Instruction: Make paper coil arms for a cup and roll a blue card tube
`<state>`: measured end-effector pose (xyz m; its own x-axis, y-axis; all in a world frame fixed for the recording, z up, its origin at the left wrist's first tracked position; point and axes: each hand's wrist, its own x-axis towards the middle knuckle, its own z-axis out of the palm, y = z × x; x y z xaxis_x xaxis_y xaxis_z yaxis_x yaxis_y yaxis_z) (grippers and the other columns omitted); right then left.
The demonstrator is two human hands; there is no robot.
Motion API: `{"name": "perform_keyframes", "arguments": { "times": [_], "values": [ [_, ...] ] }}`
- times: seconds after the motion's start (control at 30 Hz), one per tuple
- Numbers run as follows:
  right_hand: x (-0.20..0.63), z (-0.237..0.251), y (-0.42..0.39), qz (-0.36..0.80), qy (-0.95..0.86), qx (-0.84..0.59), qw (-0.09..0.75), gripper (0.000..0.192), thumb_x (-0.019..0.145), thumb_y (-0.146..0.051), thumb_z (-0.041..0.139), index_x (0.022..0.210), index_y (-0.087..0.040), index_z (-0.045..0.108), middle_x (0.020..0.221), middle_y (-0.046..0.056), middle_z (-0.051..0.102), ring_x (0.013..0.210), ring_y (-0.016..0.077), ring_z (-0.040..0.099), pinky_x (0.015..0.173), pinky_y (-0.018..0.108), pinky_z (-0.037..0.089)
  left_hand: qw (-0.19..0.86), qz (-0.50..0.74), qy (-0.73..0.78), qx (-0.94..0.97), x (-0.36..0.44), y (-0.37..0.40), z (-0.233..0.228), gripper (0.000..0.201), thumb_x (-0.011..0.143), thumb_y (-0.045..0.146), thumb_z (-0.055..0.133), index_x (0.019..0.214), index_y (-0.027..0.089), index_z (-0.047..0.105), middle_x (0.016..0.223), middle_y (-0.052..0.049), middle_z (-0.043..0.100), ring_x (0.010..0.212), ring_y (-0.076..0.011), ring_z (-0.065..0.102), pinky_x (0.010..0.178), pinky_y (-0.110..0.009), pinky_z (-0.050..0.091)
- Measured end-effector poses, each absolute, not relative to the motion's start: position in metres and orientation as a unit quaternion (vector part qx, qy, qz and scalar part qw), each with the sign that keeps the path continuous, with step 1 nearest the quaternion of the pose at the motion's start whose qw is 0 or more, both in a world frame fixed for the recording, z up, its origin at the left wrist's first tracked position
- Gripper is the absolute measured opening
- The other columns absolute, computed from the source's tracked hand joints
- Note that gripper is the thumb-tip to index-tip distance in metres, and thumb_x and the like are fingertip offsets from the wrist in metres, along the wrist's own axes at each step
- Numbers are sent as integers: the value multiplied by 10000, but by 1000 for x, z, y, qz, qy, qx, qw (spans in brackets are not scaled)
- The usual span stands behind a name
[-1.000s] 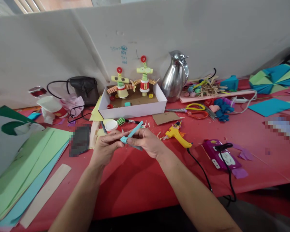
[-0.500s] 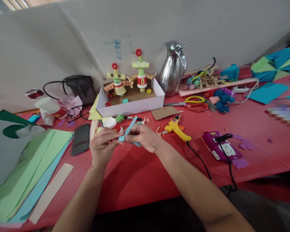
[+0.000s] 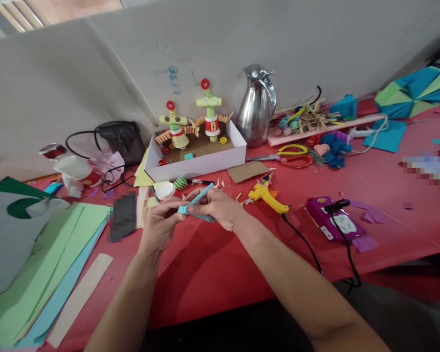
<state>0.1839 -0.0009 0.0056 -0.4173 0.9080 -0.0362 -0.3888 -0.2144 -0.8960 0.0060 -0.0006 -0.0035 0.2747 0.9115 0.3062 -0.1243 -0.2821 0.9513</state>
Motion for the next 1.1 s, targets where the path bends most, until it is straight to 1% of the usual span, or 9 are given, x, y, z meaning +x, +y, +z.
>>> {"name": "perform_keyframes", "arguments": {
  "times": [0.17, 0.3, 0.47, 0.57, 0.67, 0.77, 0.87, 1.0, 1.1],
  "values": [
    [185, 5, -1, 688, -465, -313, 460, 283, 654, -335, 859, 803, -193, 665, 689, -18, 694, 635, 115, 610, 625, 261, 438, 459, 539, 339, 620, 9, -3, -2, 146, 720, 239, 808, 865, 259, 795, 919, -43, 638, 892, -176, 589, 787, -298, 496],
    [182, 6, -3, 667, -455, -366, 463, 328, 619, -392, 871, 689, -191, 622, 612, -20, 661, 597, 125, 590, 603, 276, 406, 446, 546, 340, 623, 13, -5, -3, 109, 787, 233, 744, 894, 235, 764, 954, -48, 645, 934, -188, 592, 826, -312, 490],
    [172, 9, -8, 643, -422, -400, 499, 334, 590, -398, 880, 681, -194, 632, 632, -20, 649, 626, 134, 596, 672, 313, 469, 507, 565, 339, 556, 18, -6, -8, 105, 821, 275, 711, 908, 217, 717, 911, -26, 656, 841, -156, 591, 798, -288, 489],
    [168, 10, -13, 607, -428, -414, 527, 324, 644, -397, 849, 659, -206, 587, 654, -22, 644, 670, 149, 621, 708, 325, 496, 545, 582, 347, 493, 17, -3, -11, 145, 808, 307, 729, 906, 205, 703, 868, -21, 642, 827, -145, 583, 794, -269, 487],
    [169, 11, -17, 567, -487, -401, 529, 223, 729, -384, 791, 786, -218, 653, 786, 7, 703, 792, 187, 663, 768, 349, 514, 593, 591, 327, 437, 15, 1, -11, 200, 770, 336, 766, 894, 196, 693, 840, -15, 629, 804, -138, 588, 794, -265, 493],
    [170, 11, -20, 510, -565, -391, 517, 181, 783, -346, 745, 924, -237, 715, 925, 27, 738, 886, 211, 672, 804, 364, 520, 632, 582, 302, 413, 13, 2, -10, 220, 751, 333, 786, 880, 185, 687, 802, -2, 618, 743, -115, 576, 755, -245, 486],
    [173, 12, -19, 453, -613, -397, 511, 133, 832, -326, 693, 933, -253, 739, 975, 33, 739, 927, 214, 666, 827, 367, 515, 655, 570, 293, 400, 12, 3, -10, 222, 756, 329, 783, 878, 175, 681, 786, -1, 612, 706, -107, 559, 732, -249, 478],
    [179, 15, -16, 509, -600, -373, 492, 239, 824, -334, 713, 1055, -274, 694, 987, 24, 719, 922, 195, 650, 824, 352, 506, 665, 570, 288, 387, 11, 3, -9, 233, 748, 355, 786, 869, 189, 675, 817, -13, 601, 753, -132, 558, 771, -276, 484],
    [183, 19, -15, 511, -612, -373, 473, 315, 757, -335, 785, 1054, -283, 691, 1019, 18, 710, 912, 193, 637, 783, 328, 502, 646, 553, 297, 435, 8, 2, -7, 211, 759, 349, 774, 885, 201, 692, 855, -29, 580, 812, -148, 537, 786, -261, 466]
  ]
}}
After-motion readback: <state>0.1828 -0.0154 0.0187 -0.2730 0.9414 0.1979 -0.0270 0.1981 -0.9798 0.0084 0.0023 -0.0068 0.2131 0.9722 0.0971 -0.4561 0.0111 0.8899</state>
